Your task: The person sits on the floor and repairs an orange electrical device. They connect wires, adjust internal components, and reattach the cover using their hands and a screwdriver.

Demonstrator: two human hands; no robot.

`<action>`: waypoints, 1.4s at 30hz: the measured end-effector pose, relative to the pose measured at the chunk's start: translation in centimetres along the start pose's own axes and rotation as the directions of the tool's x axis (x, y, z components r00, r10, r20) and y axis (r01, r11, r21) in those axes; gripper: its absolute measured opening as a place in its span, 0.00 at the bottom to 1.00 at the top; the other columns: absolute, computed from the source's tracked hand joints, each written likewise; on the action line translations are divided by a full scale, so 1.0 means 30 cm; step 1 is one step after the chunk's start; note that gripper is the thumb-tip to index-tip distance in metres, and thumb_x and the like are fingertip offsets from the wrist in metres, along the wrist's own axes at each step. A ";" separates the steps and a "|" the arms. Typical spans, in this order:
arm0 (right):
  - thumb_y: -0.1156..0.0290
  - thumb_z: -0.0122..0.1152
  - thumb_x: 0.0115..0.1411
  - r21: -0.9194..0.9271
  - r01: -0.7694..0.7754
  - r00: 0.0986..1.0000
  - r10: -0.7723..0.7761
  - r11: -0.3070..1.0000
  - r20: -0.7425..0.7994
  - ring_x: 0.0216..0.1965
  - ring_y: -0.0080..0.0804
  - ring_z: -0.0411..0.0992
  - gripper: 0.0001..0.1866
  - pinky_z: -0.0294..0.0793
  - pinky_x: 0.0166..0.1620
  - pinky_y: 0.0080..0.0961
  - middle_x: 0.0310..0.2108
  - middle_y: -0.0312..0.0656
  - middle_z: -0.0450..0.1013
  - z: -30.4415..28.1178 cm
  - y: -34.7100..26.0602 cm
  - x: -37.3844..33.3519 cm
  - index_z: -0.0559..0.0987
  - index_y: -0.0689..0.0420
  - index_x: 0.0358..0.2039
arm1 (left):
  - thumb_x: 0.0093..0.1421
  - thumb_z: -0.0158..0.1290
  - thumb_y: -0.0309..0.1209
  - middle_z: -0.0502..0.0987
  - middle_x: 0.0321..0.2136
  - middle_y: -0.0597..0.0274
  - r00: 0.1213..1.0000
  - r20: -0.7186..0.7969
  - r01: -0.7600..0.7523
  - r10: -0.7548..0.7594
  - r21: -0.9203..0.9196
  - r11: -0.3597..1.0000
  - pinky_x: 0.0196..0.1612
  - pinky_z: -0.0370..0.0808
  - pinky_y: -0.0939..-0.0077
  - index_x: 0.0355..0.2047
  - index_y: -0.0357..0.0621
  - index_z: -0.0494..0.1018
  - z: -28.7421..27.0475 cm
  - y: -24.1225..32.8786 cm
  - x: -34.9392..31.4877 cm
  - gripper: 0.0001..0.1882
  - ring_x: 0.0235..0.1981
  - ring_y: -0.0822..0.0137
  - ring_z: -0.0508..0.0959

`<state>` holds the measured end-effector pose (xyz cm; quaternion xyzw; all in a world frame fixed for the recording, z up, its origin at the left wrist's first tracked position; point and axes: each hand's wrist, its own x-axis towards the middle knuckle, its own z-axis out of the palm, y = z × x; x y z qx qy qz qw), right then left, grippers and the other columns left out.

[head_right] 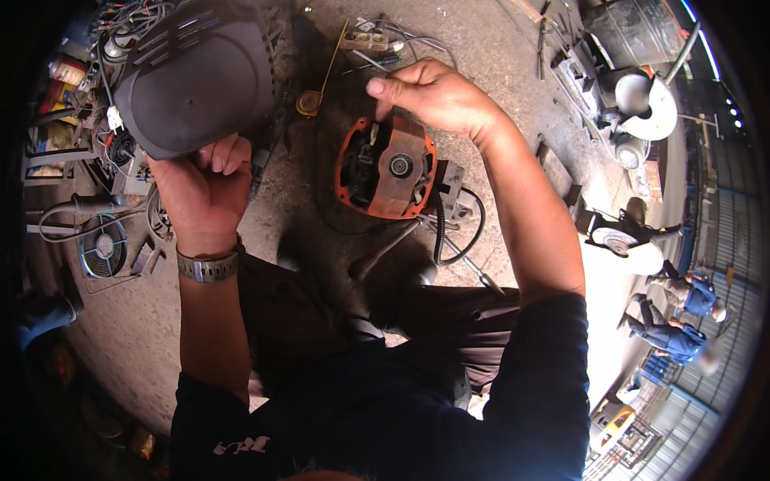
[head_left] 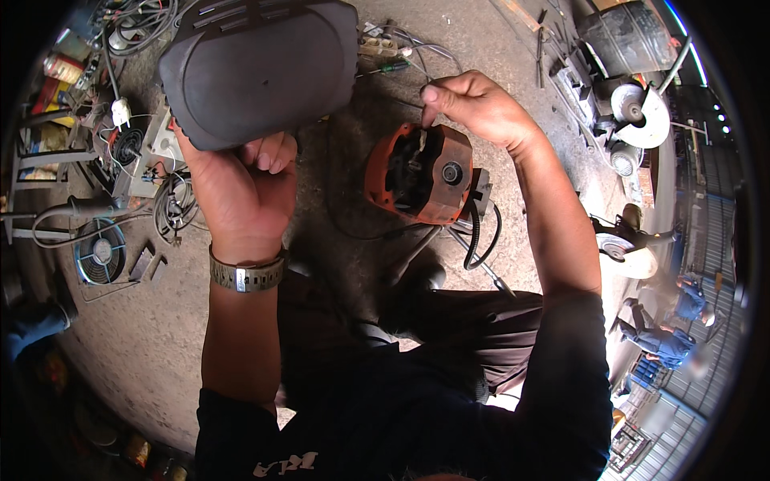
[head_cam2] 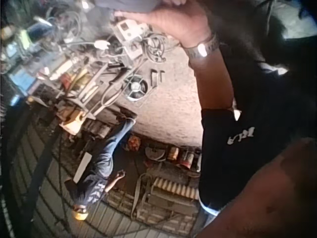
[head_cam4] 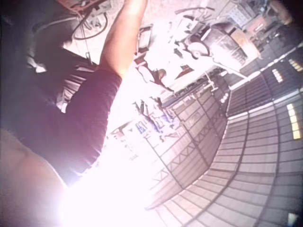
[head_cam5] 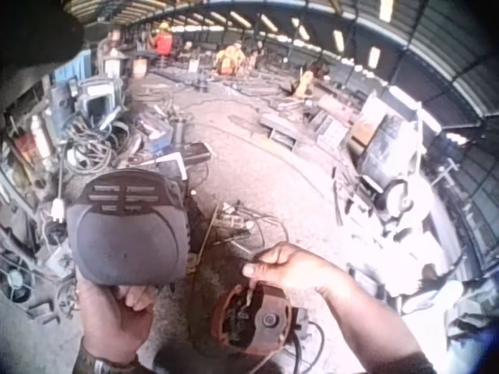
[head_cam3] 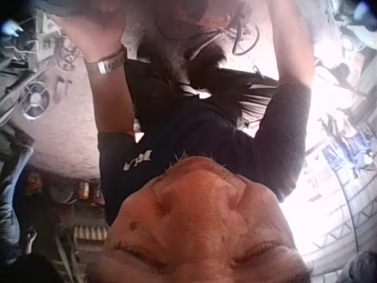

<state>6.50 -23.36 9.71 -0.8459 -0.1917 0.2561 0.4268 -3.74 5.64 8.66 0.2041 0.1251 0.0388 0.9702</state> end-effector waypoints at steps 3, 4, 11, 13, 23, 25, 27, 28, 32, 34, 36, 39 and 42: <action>0.51 0.63 0.71 -0.100 -0.163 0.980 0.173 0.982 0.103 0.31 0.16 0.71 0.22 0.74 0.40 0.20 0.24 0.29 0.78 -0.005 -0.049 0.003 0.86 0.58 0.32 | 0.72 0.49 0.51 0.58 0.18 0.72 1.000 0.011 -0.002 0.002 -0.006 1.000 0.24 0.58 0.77 0.29 0.47 0.68 -0.001 0.009 -0.002 0.22 0.19 0.73 0.57; 0.52 0.63 0.71 -0.086 -0.135 0.985 0.143 0.987 0.095 0.30 0.16 0.71 0.22 0.74 0.40 0.20 0.24 0.29 0.77 0.000 -0.052 0.000 0.86 0.58 0.32 | 0.72 0.49 0.51 0.58 0.18 0.72 1.000 0.027 -0.002 0.002 -0.012 1.000 0.24 0.58 0.77 0.29 0.47 0.68 -0.008 0.011 0.000 0.22 0.19 0.73 0.57; 0.59 0.66 0.70 0.062 -0.057 0.998 0.055 0.996 0.028 0.29 0.15 0.69 0.17 0.72 0.37 0.20 0.23 0.28 0.75 0.022 -0.048 -0.026 0.85 0.59 0.30 | 0.72 0.48 0.51 0.58 0.18 0.71 0.997 0.071 -0.003 0.005 -0.023 1.000 0.24 0.58 0.77 0.31 0.46 0.70 -0.018 0.023 -0.005 0.22 0.19 0.73 0.57; 0.62 0.68 0.69 0.071 -0.026 0.999 0.024 0.997 0.023 0.28 0.14 0.66 0.16 0.69 0.34 0.20 0.22 0.26 0.72 0.018 -0.060 -0.026 0.82 0.59 0.26 | 0.72 0.47 0.52 0.59 0.18 0.71 0.996 0.089 0.011 -0.008 -0.034 0.999 0.24 0.58 0.77 0.31 0.46 0.70 -0.025 0.024 -0.002 0.22 0.19 0.73 0.57; 0.66 0.72 0.64 -0.083 -0.009 0.990 0.020 0.996 0.138 0.30 0.14 0.69 0.09 0.70 0.38 0.20 0.26 0.27 0.76 -0.024 -0.142 0.016 0.86 0.58 0.32 | 0.72 0.47 0.52 0.58 0.18 0.73 0.993 0.119 -0.021 0.022 -0.008 1.000 0.25 0.58 0.77 0.32 0.47 0.72 -0.030 0.041 -0.014 0.22 0.19 0.74 0.58; 0.62 0.71 0.65 -0.051 0.021 1.000 -0.021 0.998 0.002 0.32 0.15 0.71 0.12 0.71 0.40 0.21 0.27 0.29 0.78 -0.049 -0.124 0.014 0.87 0.59 0.34 | 0.72 0.44 0.60 0.59 0.17 0.73 0.997 0.076 -0.008 0.007 0.012 1.000 0.24 0.58 0.77 0.31 0.51 0.72 -0.016 0.042 -0.013 0.27 0.17 0.74 0.58; 0.56 0.70 0.67 -0.158 -0.071 0.997 0.069 0.985 -0.016 0.31 0.15 0.70 0.17 0.71 0.40 0.20 0.26 0.30 0.79 -0.053 -0.134 0.016 0.87 0.59 0.32 | 0.72 0.43 0.65 0.59 0.16 0.73 0.999 0.047 -0.003 0.002 0.026 1.000 0.24 0.58 0.77 0.30 0.53 0.72 -0.008 0.045 -0.014 0.30 0.17 0.74 0.58; 0.55 0.70 0.66 -0.224 -0.116 0.991 0.128 0.968 0.041 0.32 0.16 0.72 0.17 0.72 0.41 0.21 0.27 0.30 0.80 -0.037 -0.157 0.018 0.88 0.58 0.32 | 0.72 0.44 0.65 0.59 0.16 0.73 0.999 0.040 -0.006 0.005 0.030 1.000 0.23 0.57 0.77 0.30 0.53 0.72 -0.008 0.046 -0.015 0.30 0.17 0.74 0.58; 0.55 0.70 0.67 -0.219 -0.085 0.993 0.102 0.972 0.063 0.33 0.18 0.75 0.17 0.76 0.43 0.23 0.29 0.31 0.82 0.000 -0.161 0.021 0.89 0.57 0.35 | 0.71 0.44 0.65 0.59 0.15 0.73 0.999 0.050 0.001 -0.003 0.042 0.999 0.23 0.57 0.76 0.29 0.53 0.71 -0.009 0.047 -0.011 0.30 0.16 0.74 0.58; 0.59 0.68 0.68 -0.052 0.086 0.984 -0.093 0.995 -0.152 0.33 0.18 0.75 0.15 0.76 0.42 0.23 0.28 0.31 0.81 -0.007 -0.139 0.012 0.88 0.59 0.37 | 0.71 0.44 0.65 0.59 0.15 0.73 0.998 0.061 0.004 -0.006 0.034 0.999 0.24 0.57 0.76 0.30 0.53 0.72 -0.003 0.044 -0.013 0.30 0.16 0.74 0.58; 0.62 0.68 0.68 -0.142 0.035 0.999 -0.036 0.989 -0.008 0.34 0.17 0.75 0.12 0.76 0.43 0.22 0.30 0.31 0.81 -0.024 -0.174 -0.009 0.88 0.59 0.39 | 0.71 0.44 0.65 0.59 0.15 0.73 0.998 0.066 0.001 -0.003 0.033 0.999 0.24 0.57 0.77 0.30 0.53 0.72 -0.002 0.041 -0.015 0.30 0.16 0.74 0.58; 0.66 0.69 0.67 -0.235 -0.062 0.982 0.101 0.970 0.157 0.35 0.17 0.75 0.10 0.75 0.44 0.20 0.31 0.32 0.81 0.001 -0.236 -0.024 0.86 0.61 0.38 | 0.71 0.44 0.66 0.59 0.15 0.73 0.998 0.061 -0.005 0.003 0.039 0.999 0.24 0.56 0.76 0.30 0.52 0.72 -0.006 0.041 -0.014 0.30 0.16 0.74 0.58; 0.68 0.69 0.66 -0.319 -0.002 0.969 0.081 0.948 0.234 0.35 0.19 0.76 0.09 0.75 0.43 0.22 0.31 0.33 0.80 0.008 -0.242 -0.020 0.86 0.61 0.38 | 0.71 0.44 0.66 0.59 0.15 0.73 0.998 0.056 0.004 -0.006 0.048 0.999 0.24 0.57 0.76 0.30 0.52 0.72 0.000 0.046 -0.014 0.31 0.16 0.74 0.58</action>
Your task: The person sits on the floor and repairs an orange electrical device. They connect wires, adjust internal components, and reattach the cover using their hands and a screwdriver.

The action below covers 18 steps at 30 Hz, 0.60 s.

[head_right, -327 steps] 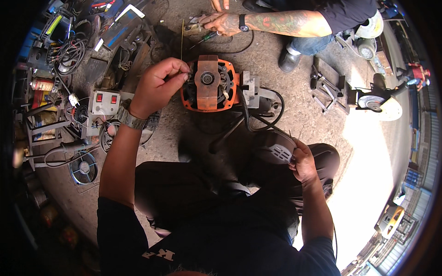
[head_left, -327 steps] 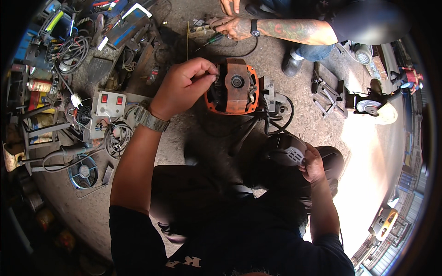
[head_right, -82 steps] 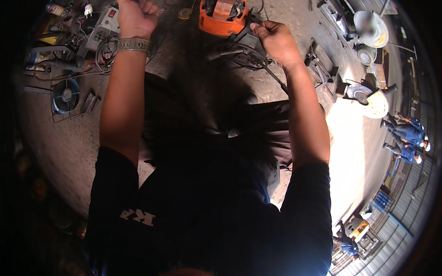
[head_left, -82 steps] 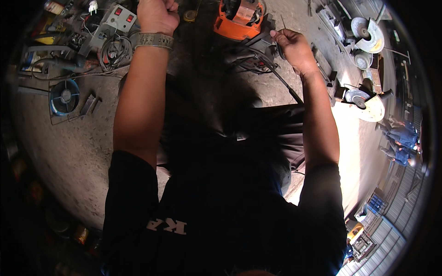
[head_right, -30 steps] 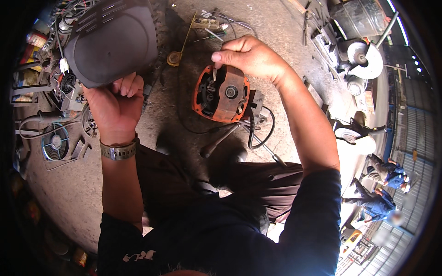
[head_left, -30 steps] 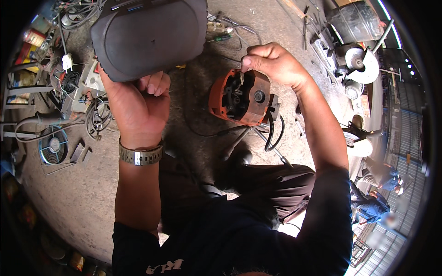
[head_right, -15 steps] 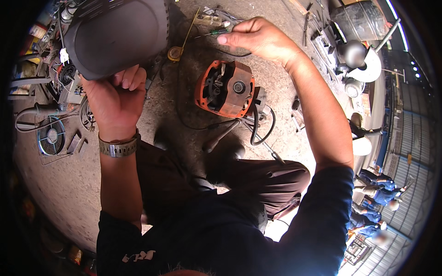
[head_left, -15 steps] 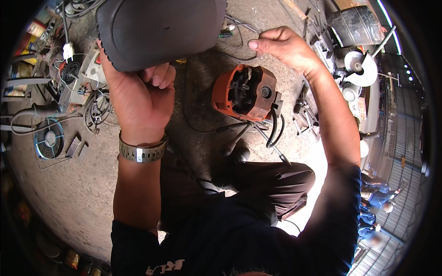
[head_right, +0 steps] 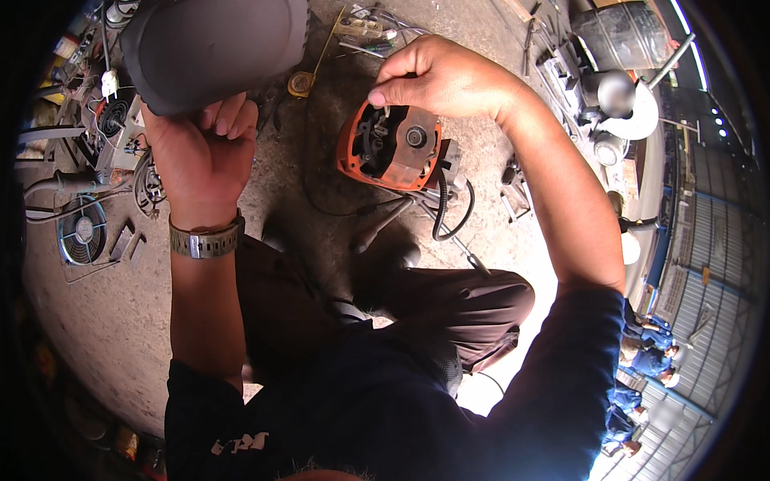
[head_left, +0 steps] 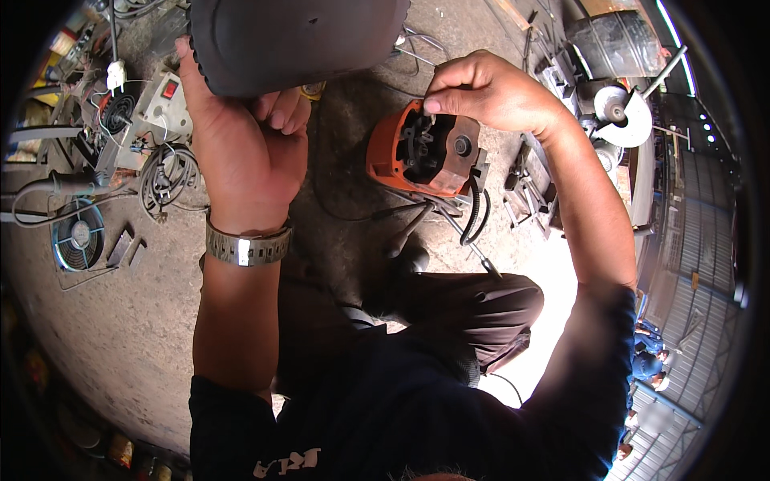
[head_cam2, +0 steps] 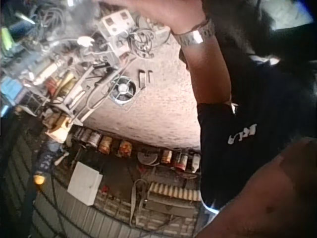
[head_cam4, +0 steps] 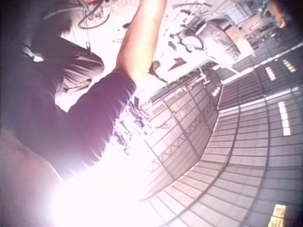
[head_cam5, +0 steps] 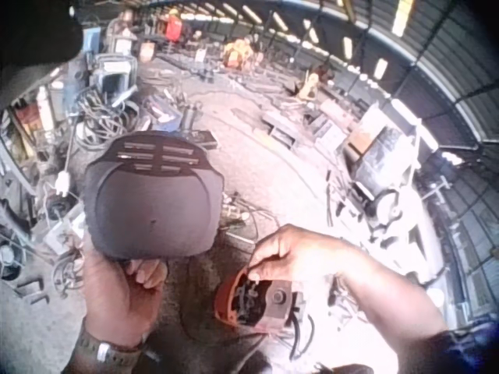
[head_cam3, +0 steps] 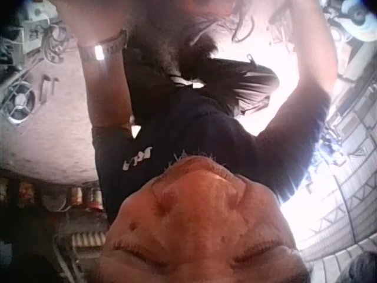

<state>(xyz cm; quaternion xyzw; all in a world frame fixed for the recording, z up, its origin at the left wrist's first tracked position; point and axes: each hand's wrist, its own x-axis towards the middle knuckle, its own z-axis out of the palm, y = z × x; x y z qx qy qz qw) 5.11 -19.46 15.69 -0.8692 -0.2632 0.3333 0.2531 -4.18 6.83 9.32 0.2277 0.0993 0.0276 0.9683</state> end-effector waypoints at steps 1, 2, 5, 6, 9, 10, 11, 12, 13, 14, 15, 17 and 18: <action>0.69 0.70 0.65 -0.037 0.024 1.000 -0.023 0.999 0.014 0.35 0.21 0.76 0.08 0.76 0.44 0.22 0.31 0.34 0.80 -0.001 -0.002 -0.001 0.86 0.61 0.38 | 0.71 0.43 0.66 0.59 0.15 0.73 1.000 0.000 0.003 -0.003 0.005 1.000 0.24 0.57 0.76 0.29 0.52 0.72 0.002 0.001 -0.003 0.31 0.16 0.74 0.58; 0.70 0.70 0.65 -0.074 0.048 0.999 -0.046 0.996 0.029 0.35 0.22 0.77 0.08 0.76 0.44 0.23 0.32 0.34 0.80 -0.001 -0.004 -0.002 0.86 0.62 0.38 | 0.71 0.43 0.66 0.59 0.15 0.73 1.000 -0.001 0.005 -0.005 0.010 1.000 0.24 0.57 0.76 0.29 0.52 0.72 0.005 0.003 -0.005 0.31 0.16 0.74 0.58; 0.72 0.71 0.63 -0.144 0.052 0.996 -0.040 0.988 0.084 0.36 0.26 0.78 0.07 0.76 0.45 0.25 0.33 0.36 0.80 -0.004 -0.016 0.007 0.85 0.62 0.39 | 0.72 0.41 0.66 0.58 0.15 0.74 1.000 0.002 -0.019 0.019 0.043 0.999 0.24 0.56 0.75 0.29 0.52 0.71 0.014 0.009 -0.013 0.32 0.16 0.74 0.58; 0.72 0.71 0.62 -0.161 0.040 0.995 -0.024 0.986 0.101 0.37 0.27 0.78 0.08 0.77 0.46 0.26 0.33 0.37 0.80 -0.003 -0.017 0.009 0.85 0.62 0.39 | 0.73 0.44 0.56 0.62 0.18 0.74 0.991 0.131 -0.040 0.041 -0.011 0.999 0.25 0.58 0.79 0.39 0.50 0.76 -0.003 0.008 -0.014 0.24 0.19 0.75 0.60; 0.71 0.70 0.63 -0.157 0.053 0.996 -0.040 0.986 0.083 0.37 0.25 0.78 0.08 0.76 0.46 0.25 0.33 0.37 0.80 0.003 -0.010 0.017 0.85 0.62 0.39 | 0.73 0.44 0.56 0.62 0.18 0.73 0.984 0.175 -0.028 0.027 0.005 1.000 0.25 0.58 0.79 0.39 0.50 0.76 -0.015 0.009 -0.019 0.24 0.19 0.75 0.59; 0.71 0.70 0.64 -0.152 0.040 0.997 -0.029 0.988 0.071 0.37 0.25 0.78 0.08 0.76 0.46 0.25 0.33 0.37 0.80 0.007 -0.011 0.016 0.85 0.62 0.39 | 0.73 0.44 0.56 0.62 0.18 0.73 0.983 0.180 -0.027 0.026 0.003 1.000 0.25 0.58 0.79 0.39 0.50 0.76 -0.015 0.007 -0.020 0.24 0.19 0.75 0.59; 0.70 0.69 0.64 -0.152 0.029 0.998 -0.020 0.988 0.064 0.36 0.24 0.77 0.08 0.77 0.46 0.25 0.33 0.37 0.81 0.009 -0.012 0.012 0.85 0.61 0.40 | 0.73 0.44 0.56 0.62 0.18 0.73 0.983 0.185 -0.025 0.025 0.000 1.000 0.25 0.57 0.79 0.38 0.49 0.76 -0.013 0.006 -0.022 0.24 0.19 0.75 0.59; 0.70 0.69 0.64 -0.156 0.031 0.998 -0.021 0.987 0.060 0.36 0.24 0.78 0.08 0.77 0.46 0.25 0.33 0.37 0.81 0.010 -0.015 0.012 0.85 0.61 0.40 | 0.73 0.45 0.57 0.61 0.17 0.74 0.996 0.080 -0.048 0.050 -0.032 0.998 0.23 0.58 0.80 0.36 0.51 0.75 0.003 -0.002 -0.029 0.23 0.17 0.75 0.60; 0.70 0.69 0.64 -0.161 0.031 0.998 -0.023 0.987 0.056 0.36 0.24 0.78 0.08 0.77 0.46 0.25 0.33 0.37 0.81 0.010 -0.018 0.012 0.85 0.61 0.40 | 0.73 0.45 0.57 0.60 0.16 0.74 0.997 -0.026 -0.074 0.072 -0.062 0.995 0.21 0.59 0.80 0.34 0.53 0.74 0.030 -0.017 -0.040 0.23 0.15 0.75 0.60; 0.70 0.69 0.64 -0.165 0.031 0.998 -0.023 0.986 0.052 0.36 0.24 0.78 0.09 0.77 0.46 0.25 0.33 0.36 0.81 0.011 -0.019 0.011 0.85 0.61 0.40 | 0.74 0.45 0.58 0.60 0.14 0.75 0.987 -0.132 -0.102 0.090 -0.089 0.991 0.18 0.59 0.80 0.31 0.55 0.72 0.043 -0.025 -0.046 0.23 0.14 0.75 0.60; 0.70 0.69 0.64 -0.153 0.044 0.998 -0.038 0.987 0.043 0.36 0.24 0.78 0.08 0.77 0.46 0.25 0.33 0.37 0.81 0.012 -0.012 0.008 0.85 0.61 0.40 | 0.74 0.45 0.57 0.60 0.14 0.75 0.988 -0.124 -0.107 0.095 -0.090 0.990 0.19 0.60 0.80 0.31 0.55 0.72 0.040 -0.025 -0.047 0.23 0.14 0.75 0.61; 0.71 0.69 0.64 -0.129 0.070 0.997 -0.067 0.989 0.025 0.37 0.24 0.78 0.08 0.77 0.46 0.25 0.33 0.37 0.81 0.011 0.010 0.003 0.85 0.61 0.40 | 0.75 0.44 0.55 0.60 0.14 0.74 0.989 -0.108 -0.115 0.105 -0.092 0.989 0.19 0.62 0.80 0.30 0.54 0.71 0.029 -0.026 -0.046 0.23 0.14 0.75 0.63; 0.71 0.70 0.63 -0.114 0.076 0.997 -0.072 0.991 0.043 0.37 0.25 0.78 0.08 0.77 0.46 0.25 0.33 0.37 0.82 0.007 0.013 0.002 0.85 0.61 0.40 | 0.75 0.44 0.55 0.60 0.15 0.74 0.990 -0.094 -0.119 0.110 -0.097 0.988 0.19 0.62 0.80 0.30 0.54 0.71 0.024 -0.027 -0.046 0.23 0.14 0.75 0.63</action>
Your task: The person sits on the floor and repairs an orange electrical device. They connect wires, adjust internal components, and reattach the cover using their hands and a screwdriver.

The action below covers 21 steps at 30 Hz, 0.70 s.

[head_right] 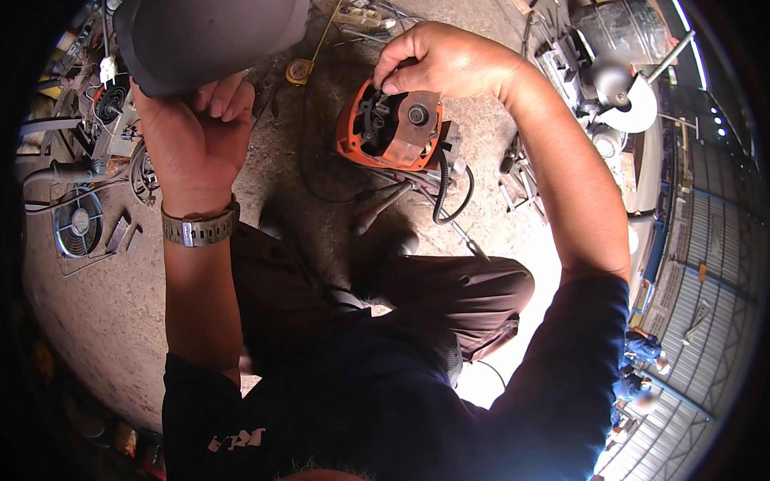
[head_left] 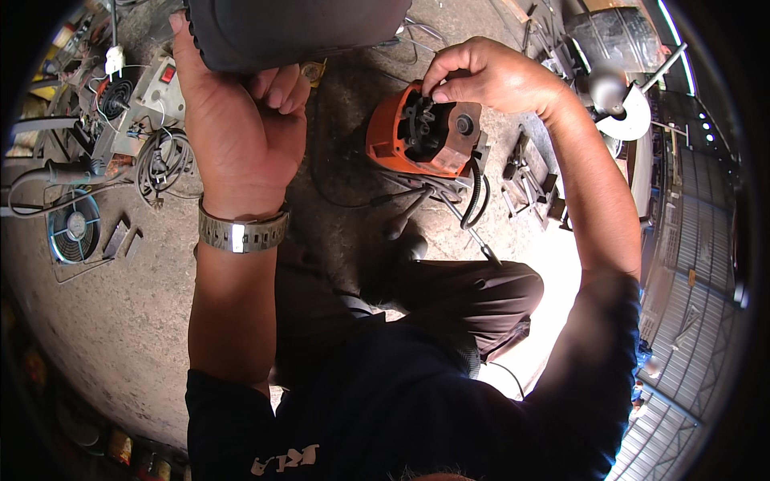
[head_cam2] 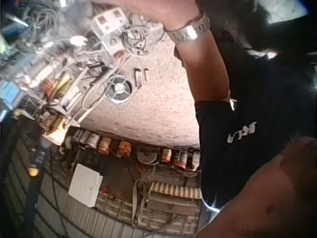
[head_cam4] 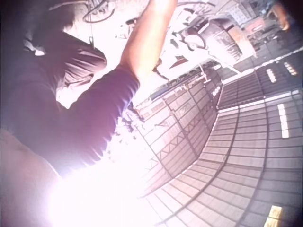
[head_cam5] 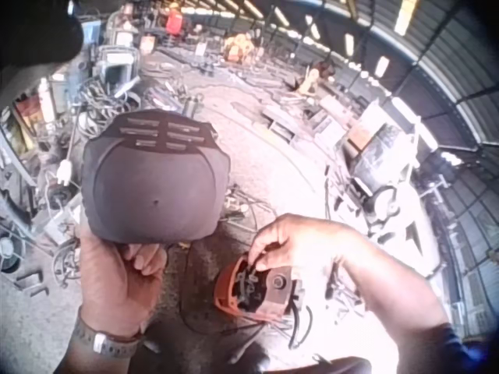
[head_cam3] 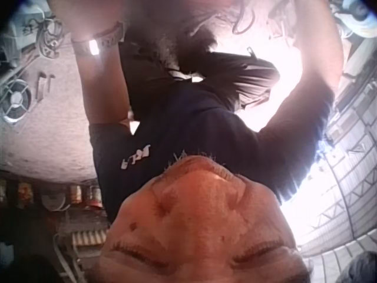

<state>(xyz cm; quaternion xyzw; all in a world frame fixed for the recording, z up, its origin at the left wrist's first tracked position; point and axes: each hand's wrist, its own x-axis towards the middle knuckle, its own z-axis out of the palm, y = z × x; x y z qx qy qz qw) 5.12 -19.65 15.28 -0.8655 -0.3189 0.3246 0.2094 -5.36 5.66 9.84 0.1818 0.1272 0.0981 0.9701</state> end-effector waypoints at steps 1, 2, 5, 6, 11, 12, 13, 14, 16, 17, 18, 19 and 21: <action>0.71 0.70 0.63 0.015 0.007 1.000 -0.007 1.000 0.017 0.37 0.25 0.78 0.08 0.77 0.46 0.25 0.33 0.37 0.82 -0.005 0.003 0.000 0.85 0.61 0.40 | 0.75 0.44 0.55 0.60 0.15 0.74 1.000 0.014 -0.003 0.003 -0.005 1.000 0.19 0.62 0.80 0.30 0.55 0.71 -0.005 -0.001 0.001 0.23 0.15 0.75 0.63; 0.71 0.70 0.63 0.030 0.013 0.999 -0.014 0.999 0.034 0.37 0.26 0.79 0.08 0.77 0.46 0.25 0.33 0.37 0.82 -0.009 0.003 0.001 0.85 0.61 0.40 | 0.75 0.44 0.56 0.60 0.15 0.74 1.000 0.029 -0.006 0.006 -0.010 1.000 0.19 0.61 0.80 0.30 0.55 0.71 -0.007 -0.002 0.001 0.23 0.15 0.76 0.63; 0.72 0.70 0.62 -0.107 0.036 0.996 -0.026 0.994 0.087 0.36 0.26 0.79 0.08 0.77 0.46 0.26 0.33 0.38 0.82 -0.021 -0.022 0.019 0.85 0.61 0.40 | 0.75 0.44 0.56 0.60 0.15 0.75 1.000 0.006 0.004 -0.004 0.007 1.000 0.20 0.62 0.80 0.29 0.55 0.70 -0.002 -0.003 -0.002 0.23 0.15 0.76 0.63; 0.72 0.70 0.62 -0.111 0.026 0.996 -0.015 0.993 0.092 0.36 0.26 0.79 0.08 0.76 0.46 0.26 0.32 0.38 0.82 -0.020 -0.031 0.025 0.85 0.62 0.40 | 0.75 0.44 0.56 0.60 0.15 0.75 1.000 0.006 0.004 -0.004 0.007 1.000 0.20 0.62 0.80 0.29 0.55 0.70 0.000 -0.002 -0.003 0.23 0.15 0.76 0.63; 0.72 0.70 0.62 -0.129 -0.011 0.996 0.023 0.992 0.092 0.36 0.26 0.79 0.08 0.76 0.46 0.26 0.31 0.38 0.82 -0.015 -0.049 0.035 0.84 0.62 0.39 | 0.75 0.44 0.56 0.60 0.15 0.75 0.999 0.033 0.010 -0.009 -0.017 1.000 0.20 0.61 0.80 0.30 0.55 0.70 0.010 0.005 -0.008 0.23 0.15 0.75 0.62; 0.72 0.69 0.62 -0.120 0.005 0.996 0.005 0.993 0.087 0.36 0.26 0.79 0.08 0.76 0.46 0.26 0.31 0.38 0.82 -0.012 -0.042 0.035 0.84 0.62 0.39 | 0.75 0.44 0.57 0.60 0.15 0.75 0.999 0.039 0.001 -0.001 -0.013 1.000 0.20 0.61 0.80 0.30 0.54 0.70 0.009 0.004 -0.010 0.23 0.15 0.75 0.62; 0.72 0.69 0.62 -0.111 0.022 0.997 -0.013 0.994 0.081 0.36 0.26 0.79 0.08 0.76 0.46 0.26 0.32 0.38 0.82 -0.011 -0.032 0.033 0.84 0.62 0.39 | 0.74 0.44 0.57 0.60 0.15 0.75 0.999 0.046 -0.008 0.008 -0.009 1.000 0.20 0.61 0.80 0.30 0.54 0.70 0.008 0.002 -0.013 0.24 0.15 0.75 0.62; 0.72 0.69 0.62 -0.103 0.038 0.997 -0.031 0.994 0.075 0.36 0.26 0.79 0.07 0.76 0.46 0.26 0.32 0.38 0.82 -0.007 -0.025 0.033 0.84 0.62 0.39 | 0.74 0.44 0.57 0.60 0.15 0.76 0.998 0.053 -0.016 0.016 -0.004 1.000 0.20 0.61 0.80 0.30 0.54 0.70 0.007 0.002 -0.016 0.24 0.15 0.75 0.62; 0.72 0.69 0.62 -0.107 0.039 0.998 -0.033 0.994 0.056 0.36 0.26 0.79 0.08 0.76 0.46 0.26 0.32 0.38 0.82 -0.003 -0.023 0.029 0.84 0.62 0.39 | 0.74 0.44 0.57 0.60 0.15 0.76 1.000 0.012 0.012 -0.012 -0.030 0.999 0.20 0.61 0.80 0.31 0.54 0.71 0.014 0.007 -0.015 0.24 0.15 0.75 0.62; 0.72 0.69 0.63 -0.109 0.038 0.998 -0.033 0.993 0.045 0.36 0.26 0.79 0.08 0.76 0.46 0.26 0.32 0.38 0.82 0.000 -0.023 0.027 0.84 0.62 0.39 | 0.74 0.44 0.57 0.60 0.15 0.76 1.000 -0.008 0.027 -0.027 -0.043 0.999 0.20 0.61 0.80 0.31 0.54 0.71 0.016 0.009 -0.015 0.24 0.15 0.75 0.62; 0.72 0.68 0.63 -0.107 0.033 0.998 -0.028 0.994 0.047 0.36 0.26 0.79 0.08 0.76 0.46 0.26 0.32 0.38 0.82 0.000 -0.025 0.025 0.84 0.62 0.39 | 0.74 0.44 0.56 0.60 0.15 0.76 1.000 -0.005 0.020 -0.021 -0.043 0.999 0.20 0.61 0.79 0.31 0.54 0.71 0.018 0.006 -0.017 0.24 0.15 0.75 0.62; 0.72 0.68 0.63 -0.105 0.028 0.999 -0.023 0.994 0.049 0.36 0.26 0.79 0.08 0.76 0.46 0.26 0.32 0.38 0.82 0.001 -0.027 0.027 0.84 0.62 0.39 | 0.74 0.44 0.56 0.60 0.15 0.76 1.000 -0.001 0.015 -0.015 -0.043 0.999 0.20 0.61 0.79 0.31 0.54 0.71 0.020 0.003 -0.020 0.23 0.15 0.75 0.62; 0.72 0.68 0.63 -0.113 0.036 0.999 -0.032 0.993 0.038 0.36 0.26 0.79 0.08 0.76 0.46 0.26 0.32 0.38 0.82 0.004 -0.025 0.022 0.84 0.61 0.40 | 0.74 0.44 0.56 0.61 0.15 0.76 1.000 0.020 0.014 -0.013 -0.029 0.999 0.20 0.61 0.79 0.31 0.53 0.72 0.018 -0.003 -0.021 0.23 0.15 0.75 0.62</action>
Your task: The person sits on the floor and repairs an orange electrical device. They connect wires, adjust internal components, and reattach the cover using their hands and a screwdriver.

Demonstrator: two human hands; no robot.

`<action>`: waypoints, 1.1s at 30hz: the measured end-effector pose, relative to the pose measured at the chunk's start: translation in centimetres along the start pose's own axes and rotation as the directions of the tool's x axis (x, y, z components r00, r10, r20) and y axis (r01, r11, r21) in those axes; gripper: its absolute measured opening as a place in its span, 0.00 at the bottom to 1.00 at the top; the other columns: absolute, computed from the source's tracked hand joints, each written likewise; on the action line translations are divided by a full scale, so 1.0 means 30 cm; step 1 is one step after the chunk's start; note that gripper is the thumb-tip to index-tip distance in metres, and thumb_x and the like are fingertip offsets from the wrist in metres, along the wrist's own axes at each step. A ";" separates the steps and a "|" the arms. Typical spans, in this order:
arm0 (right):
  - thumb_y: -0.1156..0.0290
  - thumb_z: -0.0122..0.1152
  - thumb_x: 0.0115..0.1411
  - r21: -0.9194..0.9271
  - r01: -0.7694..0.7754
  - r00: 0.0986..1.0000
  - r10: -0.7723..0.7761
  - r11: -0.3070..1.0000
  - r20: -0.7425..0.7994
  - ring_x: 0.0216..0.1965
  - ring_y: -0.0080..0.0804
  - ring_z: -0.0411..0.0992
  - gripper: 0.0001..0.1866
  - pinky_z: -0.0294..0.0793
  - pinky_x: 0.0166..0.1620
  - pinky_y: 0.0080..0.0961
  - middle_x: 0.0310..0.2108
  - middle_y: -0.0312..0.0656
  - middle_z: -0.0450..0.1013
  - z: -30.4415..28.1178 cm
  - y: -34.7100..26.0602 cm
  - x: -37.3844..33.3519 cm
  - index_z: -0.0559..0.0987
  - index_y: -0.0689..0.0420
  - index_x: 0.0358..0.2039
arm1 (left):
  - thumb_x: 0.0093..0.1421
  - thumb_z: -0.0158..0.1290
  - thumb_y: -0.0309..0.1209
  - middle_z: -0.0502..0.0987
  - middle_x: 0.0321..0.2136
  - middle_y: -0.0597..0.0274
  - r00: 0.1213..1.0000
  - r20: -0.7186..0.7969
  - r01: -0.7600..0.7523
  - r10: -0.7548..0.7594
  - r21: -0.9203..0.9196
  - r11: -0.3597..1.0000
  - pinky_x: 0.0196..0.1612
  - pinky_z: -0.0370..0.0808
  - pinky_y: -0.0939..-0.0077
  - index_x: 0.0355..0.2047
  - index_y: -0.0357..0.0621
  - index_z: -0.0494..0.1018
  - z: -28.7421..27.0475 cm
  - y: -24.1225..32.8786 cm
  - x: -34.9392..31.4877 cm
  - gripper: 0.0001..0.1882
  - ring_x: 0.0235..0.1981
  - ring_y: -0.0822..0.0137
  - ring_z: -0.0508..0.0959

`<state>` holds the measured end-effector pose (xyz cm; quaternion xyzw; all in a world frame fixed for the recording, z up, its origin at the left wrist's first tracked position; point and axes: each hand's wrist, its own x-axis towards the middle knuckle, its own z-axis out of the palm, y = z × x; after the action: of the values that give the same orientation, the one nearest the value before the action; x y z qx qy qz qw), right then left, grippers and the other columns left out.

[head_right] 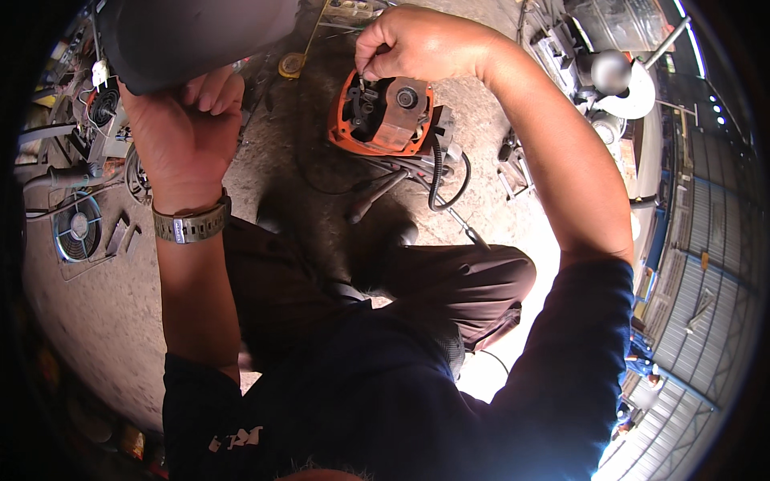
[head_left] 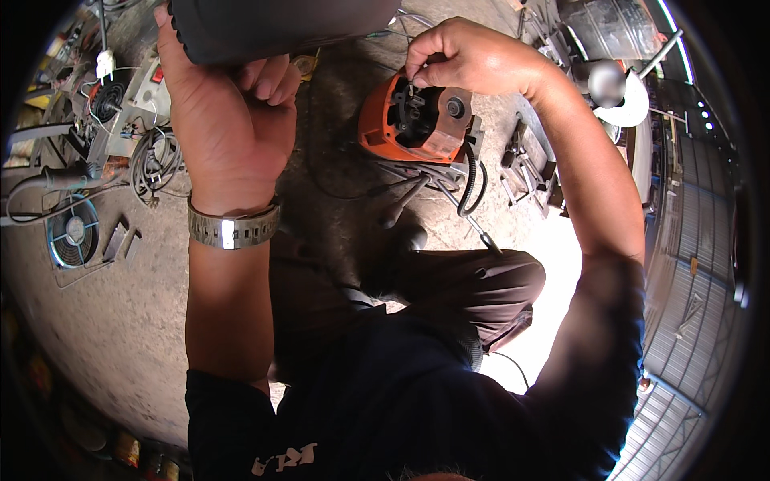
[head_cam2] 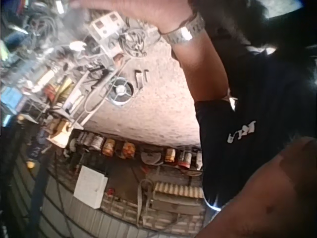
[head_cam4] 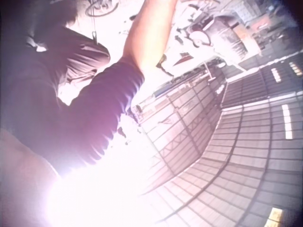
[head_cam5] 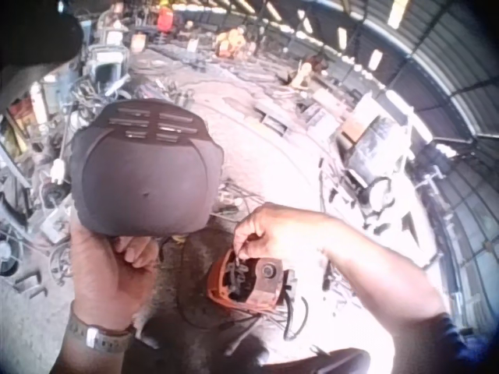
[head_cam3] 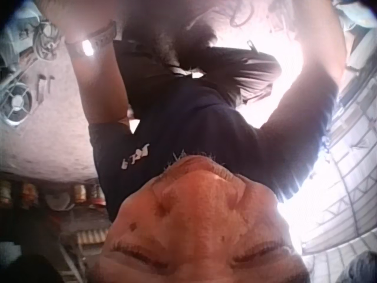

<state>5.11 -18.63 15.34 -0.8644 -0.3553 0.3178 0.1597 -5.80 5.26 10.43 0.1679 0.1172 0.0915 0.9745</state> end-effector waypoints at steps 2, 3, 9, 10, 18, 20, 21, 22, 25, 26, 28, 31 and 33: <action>0.71 0.68 0.63 0.047 0.000 0.999 0.001 0.999 -0.032 0.37 0.25 0.79 0.08 0.77 0.46 0.25 0.33 0.38 0.82 0.010 0.020 -0.012 0.84 0.61 0.40 | 0.74 0.45 0.57 0.61 0.15 0.75 0.999 0.036 0.011 -0.012 0.030 1.000 0.20 0.61 0.79 0.32 0.53 0.72 -0.018 0.000 0.009 0.23 0.15 0.75 0.63; 0.71 0.68 0.64 0.071 0.002 0.999 0.001 0.997 -0.049 0.37 0.24 0.79 0.08 0.77 0.47 0.25 0.33 0.38 0.82 0.017 0.028 -0.020 0.84 0.61 0.41 | 0.73 0.45 0.56 0.61 0.16 0.75 0.990 0.133 0.041 -0.051 0.077 0.996 0.22 0.60 0.79 0.34 0.52 0.73 -0.021 0.012 0.014 0.23 0.17 0.75 0.62; 0.64 0.72 0.64 0.549 0.088 0.713 0.333 0.831 -0.618 0.31 0.20 0.75 0.11 0.74 0.39 0.22 0.30 0.32 0.82 0.151 0.054 -0.251 0.87 0.57 0.39 | 0.72 0.48 0.53 0.60 0.19 0.72 0.947 0.299 0.088 -0.119 0.116 0.989 0.24 0.56 0.79 0.36 0.46 0.74 -0.038 0.032 0.016 0.22 0.19 0.75 0.57; 0.64 0.73 0.63 0.695 0.065 0.664 0.489 0.716 -0.565 0.30 0.18 0.74 0.11 0.73 0.38 0.20 0.30 0.32 0.82 0.185 0.069 -0.310 0.88 0.57 0.40 | 0.72 0.48 0.52 0.60 0.19 0.72 0.955 0.266 0.096 -0.128 0.131 0.987 0.25 0.56 0.78 0.35 0.46 0.73 -0.037 0.037 0.017 0.21 0.20 0.75 0.57; 0.71 0.71 0.66 0.885 0.214 0.420 0.779 0.414 -0.466 0.32 0.15 0.73 0.08 0.72 0.38 0.15 0.31 0.33 0.81 0.563 -0.018 -0.338 0.86 0.62 0.41 | 0.71 0.48 0.51 0.58 0.18 0.71 0.965 0.186 0.141 -0.183 0.220 0.965 0.26 0.57 0.76 0.32 0.46 0.72 -0.015 0.023 0.004 0.22 0.20 0.73 0.57; 0.71 0.71 0.66 0.855 0.182 0.386 0.765 0.485 -0.516 0.32 0.16 0.73 0.08 0.73 0.38 0.16 0.31 0.33 0.81 0.562 -0.027 -0.320 0.86 0.63 0.40 | 0.71 0.46 0.57 0.58 0.18 0.71 0.969 0.164 0.138 -0.183 0.254 0.957 0.25 0.56 0.76 0.33 0.46 0.71 -0.009 0.012 0.002 0.26 0.20 0.73 0.56; 0.71 0.71 0.66 0.839 0.163 0.373 0.755 0.519 -0.539 0.31 0.16 0.73 0.08 0.73 0.38 0.16 0.31 0.33 0.81 0.563 -0.033 -0.311 0.86 0.63 0.39 | 0.71 0.45 0.62 0.57 0.18 0.71 0.971 0.153 0.136 -0.183 0.271 0.953 0.25 0.56 0.76 0.33 0.47 0.71 -0.014 0.008 0.007 0.29 0.20 0.73 0.56; 0.69 0.71 0.65 0.845 0.137 0.363 0.768 0.517 -0.528 0.32 0.17 0.74 0.09 0.74 0.39 0.17 0.31 0.34 0.82 0.546 -0.056 -0.311 0.86 0.64 0.38 | 0.71 0.43 0.66 0.57 0.18 0.71 0.973 0.142 0.135 -0.181 0.288 0.948 0.25 0.55 0.76 0.34 0.48 0.71 -0.016 0.004 0.010 0.32 0.20 0.72 0.55; 0.68 0.72 0.65 0.838 0.143 0.337 0.771 0.526 -0.541 0.31 0.16 0.74 0.10 0.74 0.38 0.18 0.29 0.34 0.82 0.545 -0.057 -0.293 0.87 0.64 0.35 | 0.70 0.43 0.67 0.57 0.18 0.71 0.973 0.142 0.130 -0.179 0.301 0.945 0.25 0.55 0.75 0.35 0.48 0.72 -0.010 0.001 0.002 0.33 0.20 0.72 0.55; 0.68 0.72 0.65 0.826 0.091 0.335 0.764 0.556 -0.551 0.31 0.16 0.74 0.10 0.74 0.37 0.18 0.28 0.34 0.82 0.534 -0.061 -0.292 0.87 0.63 0.34 | 0.71 0.43 0.67 0.57 0.18 0.71 0.972 0.150 0.129 -0.182 0.307 0.943 0.25 0.55 0.75 0.35 0.48 0.72 -0.003 0.003 0.002 0.33 0.20 0.72 0.55; 0.67 0.72 0.64 0.798 -0.021 0.335 0.756 0.603 -0.562 0.29 0.16 0.74 0.11 0.74 0.36 0.19 0.27 0.35 0.81 0.514 -0.071 -0.294 0.87 0.63 0.33 | 0.71 0.43 0.67 0.57 0.18 0.71 0.969 0.155 0.136 -0.193 0.320 0.938 0.25 0.55 0.75 0.36 0.48 0.72 -0.001 0.002 -0.003 0.32 0.20 0.72 0.55; 0.67 0.72 0.63 0.768 -0.020 0.318 0.732 0.641 -0.603 0.27 0.17 0.73 0.11 0.73 0.34 0.20 0.24 0.35 0.81 0.517 -0.059 -0.276 0.87 0.63 0.31 | 0.70 0.43 0.67 0.57 0.18 0.71 0.982 0.115 0.098 -0.150 0.369 0.924 0.25 0.56 0.75 0.35 0.48 0.71 0.023 -0.006 -0.023 0.33 0.20 0.72 0.55; 0.63 0.74 0.57 0.770 -0.046 0.314 0.741 0.636 -0.593 0.29 0.27 0.81 0.12 0.80 0.40 0.28 0.28 0.44 0.85 0.532 -0.021 -0.271 0.89 0.59 0.34 | 0.69 0.47 0.59 0.58 0.18 0.72 0.972 0.171 0.099 -0.158 0.310 0.946 0.25 0.56 0.77 0.34 0.46 0.72 0.018 -0.008 -0.032 0.27 0.20 0.74 0.57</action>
<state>-10.23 -23.22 7.30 -0.8460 0.1568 -0.0549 0.5066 -6.54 4.67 11.03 0.3136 0.0450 -0.0082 0.9485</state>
